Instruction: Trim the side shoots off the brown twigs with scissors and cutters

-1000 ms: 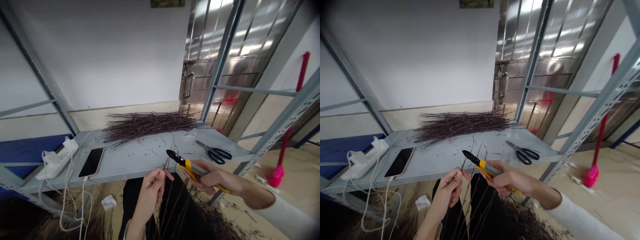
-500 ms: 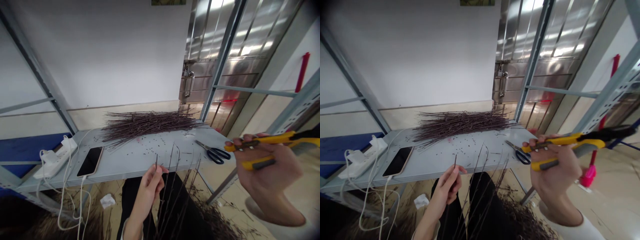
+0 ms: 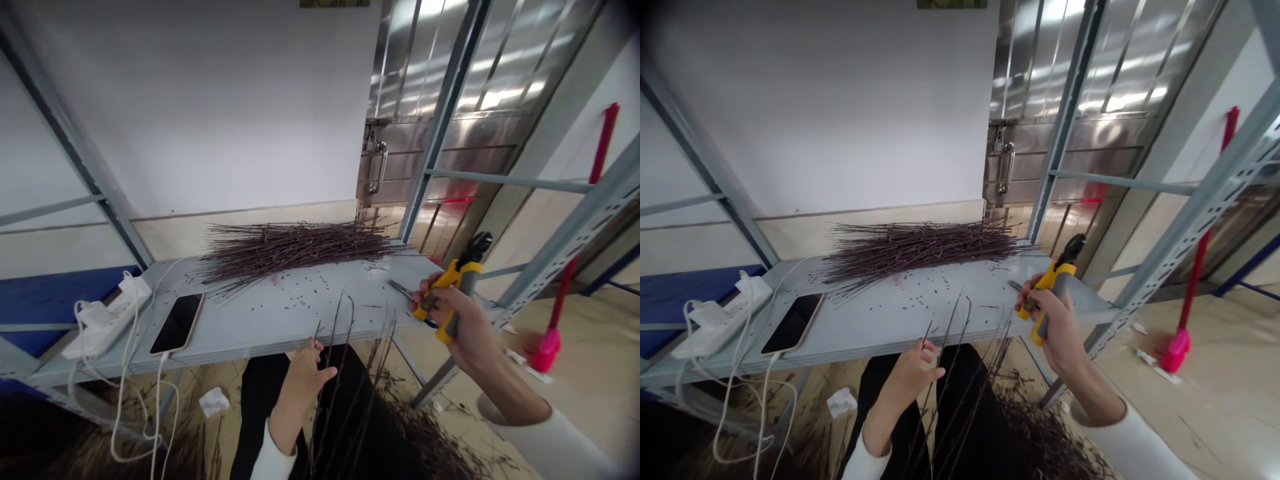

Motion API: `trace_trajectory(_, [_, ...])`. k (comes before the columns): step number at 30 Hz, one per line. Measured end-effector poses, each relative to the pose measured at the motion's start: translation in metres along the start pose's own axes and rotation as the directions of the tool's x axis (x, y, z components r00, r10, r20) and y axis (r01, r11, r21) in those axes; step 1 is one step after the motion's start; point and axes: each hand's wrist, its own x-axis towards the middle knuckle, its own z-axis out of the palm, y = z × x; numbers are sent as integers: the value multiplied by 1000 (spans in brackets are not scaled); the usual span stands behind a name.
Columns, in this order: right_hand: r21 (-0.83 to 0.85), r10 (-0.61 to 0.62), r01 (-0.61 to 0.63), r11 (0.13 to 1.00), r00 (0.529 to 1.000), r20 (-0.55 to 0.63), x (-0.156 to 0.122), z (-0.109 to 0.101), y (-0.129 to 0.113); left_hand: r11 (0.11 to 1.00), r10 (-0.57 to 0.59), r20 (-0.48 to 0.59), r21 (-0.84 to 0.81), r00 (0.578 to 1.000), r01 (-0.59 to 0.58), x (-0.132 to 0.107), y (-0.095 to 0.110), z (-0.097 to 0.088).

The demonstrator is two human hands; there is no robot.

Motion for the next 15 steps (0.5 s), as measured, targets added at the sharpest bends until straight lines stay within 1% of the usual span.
trace_trajectory(2, [-52, 12, -10, 999, 999, 31, 5, -5, 7, 1000, -4, 29, -25, 1000, 5, 6, -8, 6])
trace_trajectory(5, [-157, 27, -17, 987, 998, 58, 12, -11, 16, 996, 3, 109, -90, 994, 7, 14, -20, 14])
trace_trajectory(8, [-281, 68, -49, 959, 996, 59, 14, -15, 22, 985, 34, 162, -170, 986, -6, 18, -26, 17])
trace_trajectory(10, [-368, 92, -62, 928, 994, 65, 14, -16, 24, 978, 62, 154, -208, 986, -29, 17, -26, 13])
trace_trajectory(12, [-472, 106, -54, 880, 991, 84, 16, -17, 27, 971, 92, 130, -229, 987, -60, 12, -24, 4])
trace_trajectory(14, [-591, 104, -15, 807, 988, 117, 25, -20, 30, 960, 130, 117, -265, 985, -96, 4, -20, -6])
trace_trajectory(15, [-651, 90, 24, 759, 986, 141, 33, -21, 32, 946, 151, 121, -307, 981, -107, -1, -17, -11])
